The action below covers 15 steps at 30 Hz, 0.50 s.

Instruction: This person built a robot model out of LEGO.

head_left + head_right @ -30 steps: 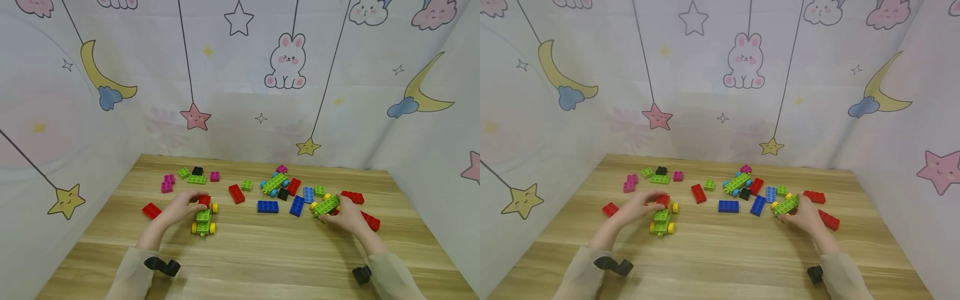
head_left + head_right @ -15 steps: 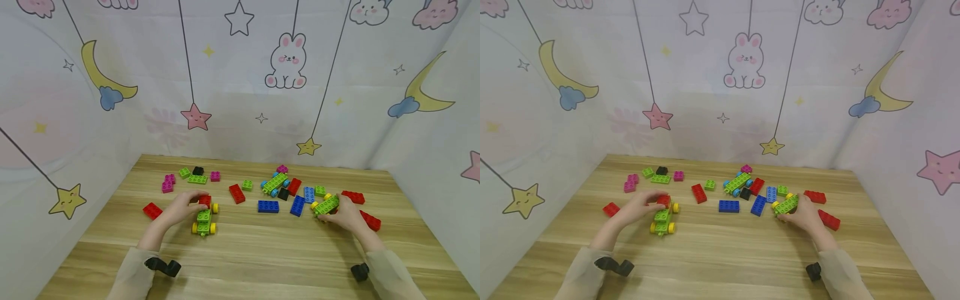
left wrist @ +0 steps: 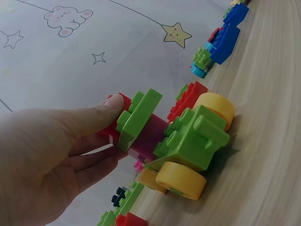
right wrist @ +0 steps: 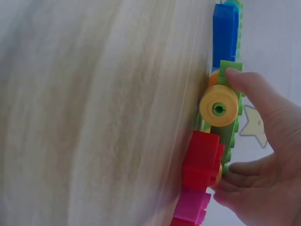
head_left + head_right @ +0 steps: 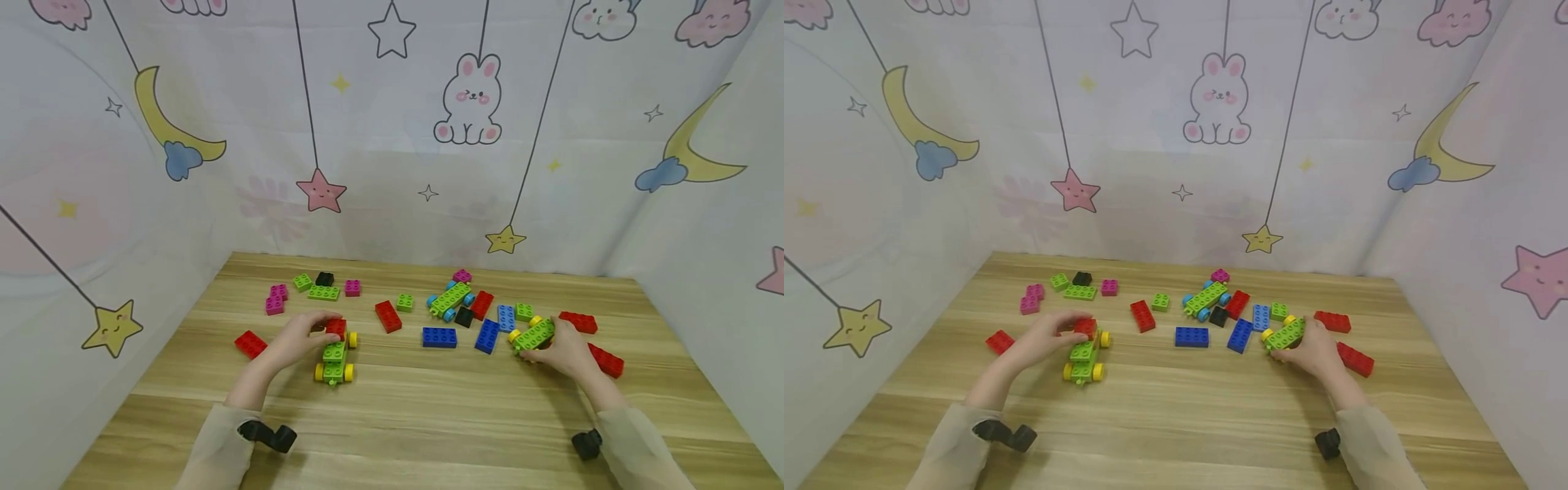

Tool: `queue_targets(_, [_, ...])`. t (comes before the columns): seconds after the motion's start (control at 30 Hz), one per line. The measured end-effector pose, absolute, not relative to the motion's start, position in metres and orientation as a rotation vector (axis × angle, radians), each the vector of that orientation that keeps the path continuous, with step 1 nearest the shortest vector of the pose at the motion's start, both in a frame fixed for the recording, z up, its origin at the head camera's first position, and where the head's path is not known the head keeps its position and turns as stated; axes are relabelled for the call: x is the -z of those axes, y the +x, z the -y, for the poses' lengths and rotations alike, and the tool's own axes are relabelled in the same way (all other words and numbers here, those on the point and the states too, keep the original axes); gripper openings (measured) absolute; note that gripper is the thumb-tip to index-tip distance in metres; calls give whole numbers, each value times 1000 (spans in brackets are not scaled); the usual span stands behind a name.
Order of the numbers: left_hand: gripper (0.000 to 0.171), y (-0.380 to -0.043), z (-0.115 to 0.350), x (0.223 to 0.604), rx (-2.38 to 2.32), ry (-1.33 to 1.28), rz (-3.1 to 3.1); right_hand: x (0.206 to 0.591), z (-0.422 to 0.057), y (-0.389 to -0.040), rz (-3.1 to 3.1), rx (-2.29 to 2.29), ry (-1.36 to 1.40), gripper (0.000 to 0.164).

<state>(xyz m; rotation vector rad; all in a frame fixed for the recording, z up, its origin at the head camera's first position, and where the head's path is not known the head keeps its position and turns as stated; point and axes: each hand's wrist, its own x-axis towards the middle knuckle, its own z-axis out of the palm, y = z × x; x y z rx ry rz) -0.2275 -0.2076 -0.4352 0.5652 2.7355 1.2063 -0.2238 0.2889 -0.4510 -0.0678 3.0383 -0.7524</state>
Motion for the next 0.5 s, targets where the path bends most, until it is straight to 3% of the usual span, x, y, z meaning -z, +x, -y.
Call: queue_targets(0.5, [46, -227, 207, 433, -1199, 559, -2730, 435, -285, -216, -3093, 842, -17, 102])
